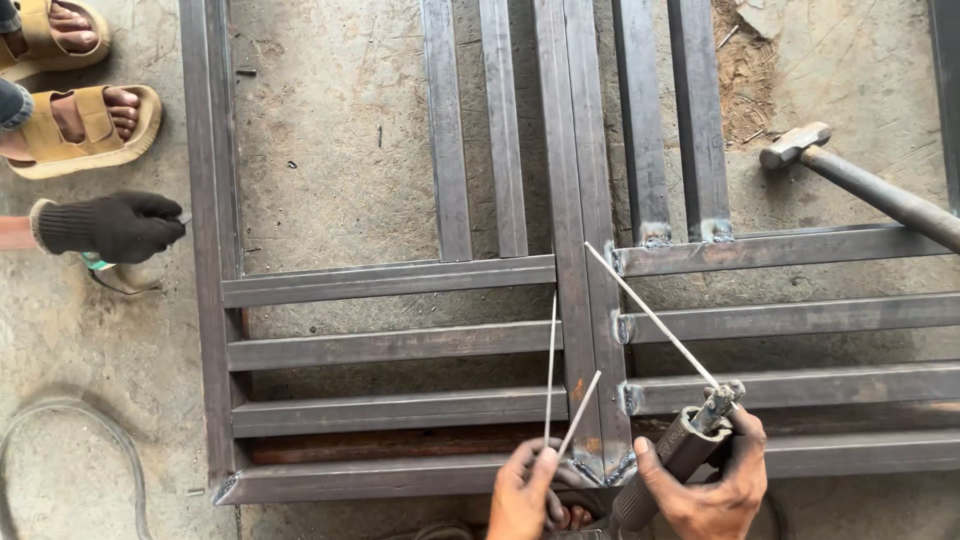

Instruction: The person welds joints on square-tube metal window grille frames laid on the concrete floor, holding an electrode in one hand and an electrode holder in the other, striking arcs that produce sparks and smoke. They move along the frames welding successive joints, at one point using a chipping hammer, while another person in gloves holds a frame steady.

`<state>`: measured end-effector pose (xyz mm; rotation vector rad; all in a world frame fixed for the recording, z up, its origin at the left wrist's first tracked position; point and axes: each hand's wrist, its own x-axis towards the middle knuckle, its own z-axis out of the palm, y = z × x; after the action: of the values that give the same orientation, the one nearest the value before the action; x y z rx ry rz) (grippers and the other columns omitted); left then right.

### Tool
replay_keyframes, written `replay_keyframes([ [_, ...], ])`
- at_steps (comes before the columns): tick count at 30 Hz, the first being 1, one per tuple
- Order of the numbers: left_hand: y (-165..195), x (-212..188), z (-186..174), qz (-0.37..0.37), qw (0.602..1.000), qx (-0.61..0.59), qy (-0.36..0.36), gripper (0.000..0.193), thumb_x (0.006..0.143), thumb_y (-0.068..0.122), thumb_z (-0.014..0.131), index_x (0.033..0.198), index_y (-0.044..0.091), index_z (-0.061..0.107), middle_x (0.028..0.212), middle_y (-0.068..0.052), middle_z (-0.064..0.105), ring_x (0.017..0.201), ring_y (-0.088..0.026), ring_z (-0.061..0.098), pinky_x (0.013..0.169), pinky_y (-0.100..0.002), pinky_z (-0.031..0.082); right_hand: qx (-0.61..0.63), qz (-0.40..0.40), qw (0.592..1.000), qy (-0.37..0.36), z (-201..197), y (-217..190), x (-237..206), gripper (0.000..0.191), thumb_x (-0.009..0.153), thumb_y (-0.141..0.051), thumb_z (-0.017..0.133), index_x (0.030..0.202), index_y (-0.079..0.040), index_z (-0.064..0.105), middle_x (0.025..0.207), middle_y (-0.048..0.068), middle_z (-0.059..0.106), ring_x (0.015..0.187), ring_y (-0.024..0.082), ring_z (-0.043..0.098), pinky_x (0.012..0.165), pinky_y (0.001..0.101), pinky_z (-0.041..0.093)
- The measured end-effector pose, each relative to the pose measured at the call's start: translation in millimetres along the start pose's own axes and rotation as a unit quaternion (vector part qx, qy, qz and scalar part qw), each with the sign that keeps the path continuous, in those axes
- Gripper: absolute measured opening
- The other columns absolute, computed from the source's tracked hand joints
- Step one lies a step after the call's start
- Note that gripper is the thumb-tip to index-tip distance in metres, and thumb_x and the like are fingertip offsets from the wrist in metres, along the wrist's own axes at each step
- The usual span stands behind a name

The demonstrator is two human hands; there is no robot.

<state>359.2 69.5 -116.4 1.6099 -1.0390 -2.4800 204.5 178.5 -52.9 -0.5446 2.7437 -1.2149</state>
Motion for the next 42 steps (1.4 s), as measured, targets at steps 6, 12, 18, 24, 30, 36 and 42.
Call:
replay_keyframes([
  [6, -1.6, 0.8, -6.0, 0.05, 0.998, 0.023, 0.007, 0.035, 0.105, 0.03, 0.053, 0.119, 0.001, 0.065, 0.073, -0.011, 0.075, 0.042, -0.006, 0.051, 0.039, -0.022, 0.039, -0.013, -0.022, 1.0, -0.003, -2.8, 10.0, -3.4, 0.088, 0.063, -0.03, 0.09, 0.134, 0.003, 0.049, 0.11, 0.017, 0.065, 0.094, 0.026, 0.07, 0.085, 0.0395, 0.058],
  [12, -12.8, -0.1, 6.1, 0.031, 0.998, 0.045, -0.018, 0.027, 0.103, 0.025, 0.053, 0.122, 0.005, 0.054, 0.079, -0.01, 0.08, 0.044, -0.006, 0.056, 0.041, -0.024, 0.044, 0.003, -0.027, 1.0, -0.002, -2.8, 7.5, -1.3, 0.087, 0.064, -0.029, 0.09, 0.134, 0.002, 0.049, 0.11, 0.017, 0.065, 0.093, 0.025, 0.07, 0.086, 0.0378, 0.058],
  [18, -23.2, -2.3, 15.1, 0.138, 0.988, 0.064, -0.022, 0.026, 0.107, 0.026, 0.052, 0.118, 0.003, 0.054, 0.087, -0.011, 0.082, 0.064, -0.003, 0.069, 0.053, -0.022, 0.052, -0.014, -0.028, 0.999, -0.004, -9.6, 0.8, 2.7, 0.086, 0.064, -0.025, 0.089, 0.136, 0.002, 0.052, 0.114, 0.017, 0.063, 0.097, 0.025, 0.068, 0.09, 0.0383, 0.057],
  [24, -13.3, 26.7, 11.9, 0.035, 0.998, -0.015, -0.04, 0.038, 0.107, 0.035, 0.048, 0.109, -0.002, 0.058, 0.092, -0.014, 0.082, 0.039, -0.007, 0.05, 0.037, -0.023, 0.038, 0.006, -0.063, 0.998, -0.003, -3.4, 7.3, 12.8, 0.086, 0.067, -0.027, 0.089, 0.137, 0.004, 0.049, 0.12, 0.018, 0.061, 0.104, 0.026, 0.066, 0.094, 0.0377, 0.057],
  [30, -10.6, 24.5, 28.6, -0.08, 0.991, -0.064, -0.082, 0.053, 0.108, 0.045, 0.043, 0.101, -0.002, 0.066, 0.085, -0.011, 0.077, 0.036, -0.008, 0.051, 0.033, -0.022, 0.036, 0.019, -0.048, 0.999, -0.017, -5.3, 6.0, 11.2, 0.087, 0.066, -0.026, 0.09, 0.136, 0.004, 0.049, 0.121, 0.015, 0.061, 0.101, 0.022, 0.067, 0.09, 0.0351, 0.058],
  [36, -17.5, 15.6, 47.8, -0.037, 0.997, -0.058, -0.04, 0.044, 0.107, 0.043, 0.046, 0.111, 0.002, 0.059, 0.074, -0.012, 0.071, 0.038, -0.007, 0.048, 0.036, -0.022, 0.035, -0.008, -0.052, 0.999, -0.006, -12.7, 3.1, 14.3, 0.086, 0.066, -0.022, 0.091, 0.138, 0.003, 0.051, 0.119, 0.014, 0.062, 0.1, 0.021, 0.065, 0.095, 0.0343, 0.055],
  [42, -22.1, 15.5, 47.1, -0.008, 0.997, -0.077, -0.005, 0.039, 0.11, 0.037, 0.041, 0.109, 0.0, 0.053, 0.075, -0.015, 0.073, 0.037, -0.008, 0.046, 0.036, -0.023, 0.034, 0.024, -0.012, 1.0, 0.0, -18.4, 6.9, 13.3, 0.086, 0.07, -0.023, 0.091, 0.141, 0.003, 0.051, 0.116, 0.013, 0.062, 0.101, 0.019, 0.064, 0.097, 0.0323, 0.054],
])
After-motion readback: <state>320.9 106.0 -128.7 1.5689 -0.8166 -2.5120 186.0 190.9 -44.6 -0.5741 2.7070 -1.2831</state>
